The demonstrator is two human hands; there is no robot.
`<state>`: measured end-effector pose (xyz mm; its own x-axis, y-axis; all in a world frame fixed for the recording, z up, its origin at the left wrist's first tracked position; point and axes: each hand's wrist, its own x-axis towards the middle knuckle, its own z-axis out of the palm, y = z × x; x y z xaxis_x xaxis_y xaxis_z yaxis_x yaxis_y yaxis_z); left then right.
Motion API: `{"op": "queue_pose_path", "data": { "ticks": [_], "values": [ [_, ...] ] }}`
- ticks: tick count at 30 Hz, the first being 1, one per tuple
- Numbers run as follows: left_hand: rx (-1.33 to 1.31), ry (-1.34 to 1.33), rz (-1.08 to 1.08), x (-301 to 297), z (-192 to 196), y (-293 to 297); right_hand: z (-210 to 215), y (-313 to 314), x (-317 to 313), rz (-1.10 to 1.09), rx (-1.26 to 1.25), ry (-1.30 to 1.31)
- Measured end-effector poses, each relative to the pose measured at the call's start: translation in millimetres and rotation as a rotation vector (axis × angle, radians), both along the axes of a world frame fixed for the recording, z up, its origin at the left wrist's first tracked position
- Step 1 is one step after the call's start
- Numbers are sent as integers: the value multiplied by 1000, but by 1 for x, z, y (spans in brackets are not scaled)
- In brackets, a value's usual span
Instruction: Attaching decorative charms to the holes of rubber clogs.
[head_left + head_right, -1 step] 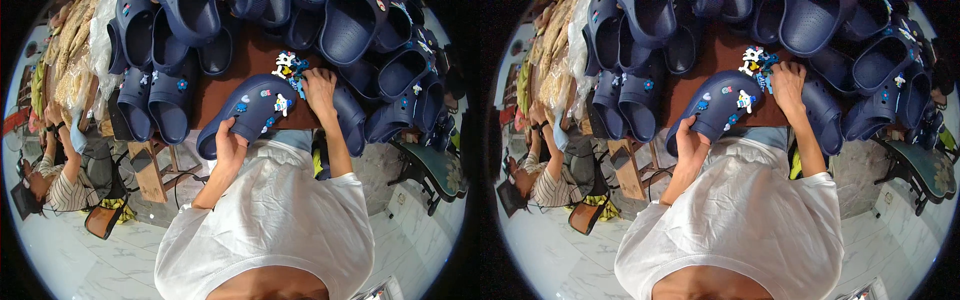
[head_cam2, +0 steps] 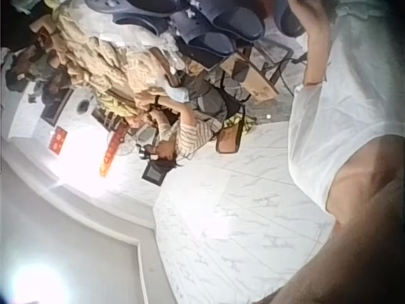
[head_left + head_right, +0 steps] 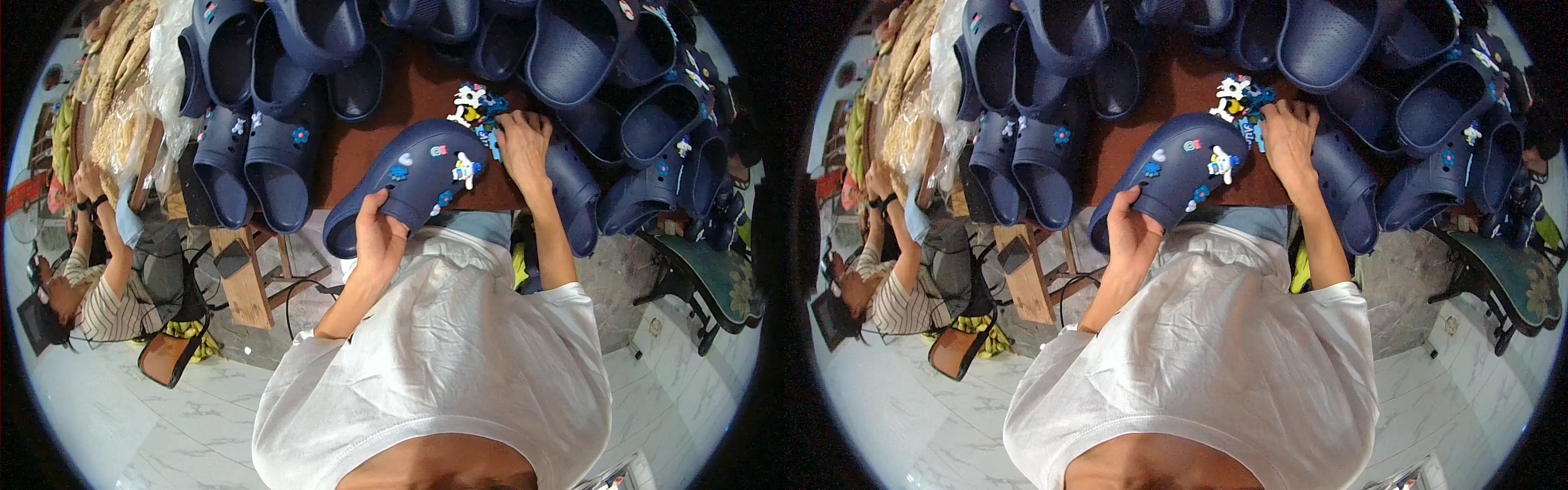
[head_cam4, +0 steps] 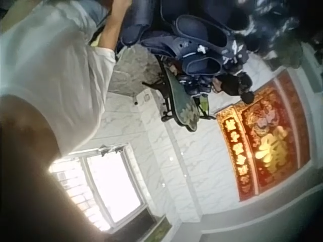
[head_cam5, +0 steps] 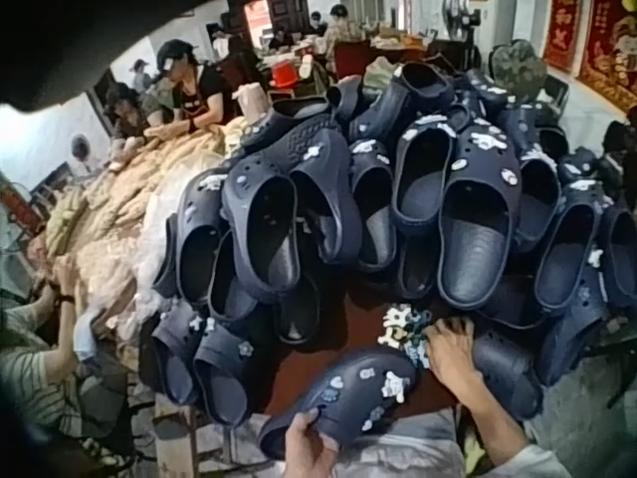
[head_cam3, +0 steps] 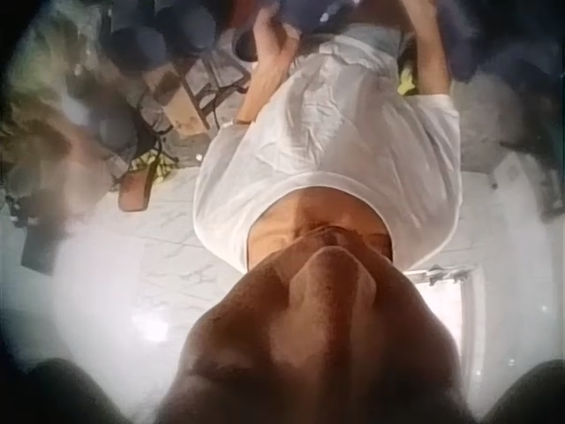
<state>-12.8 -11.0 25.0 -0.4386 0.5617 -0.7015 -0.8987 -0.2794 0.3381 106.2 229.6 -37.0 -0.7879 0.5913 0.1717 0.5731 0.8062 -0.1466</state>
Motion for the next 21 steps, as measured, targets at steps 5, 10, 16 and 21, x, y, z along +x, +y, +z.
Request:
{"op": "queue_pose_path", "data": {
  "ticks": [5, 10, 16, 21],
  "values": [
    [33, 7, -53, 5, -2, 4, -4, 2, 0, 27, -29, 73],
    [18, -4, -41, 6, -2, 5, 4, 3, -4, 52, -153, 123],
    [35, -2, -29, 5, 1, 6, 0, 4, -1, 88, -173, 175],
    [40, -13, -39, 5, -2, 6, 19, -1, 1, -13, -178, 243]
  ]
}}
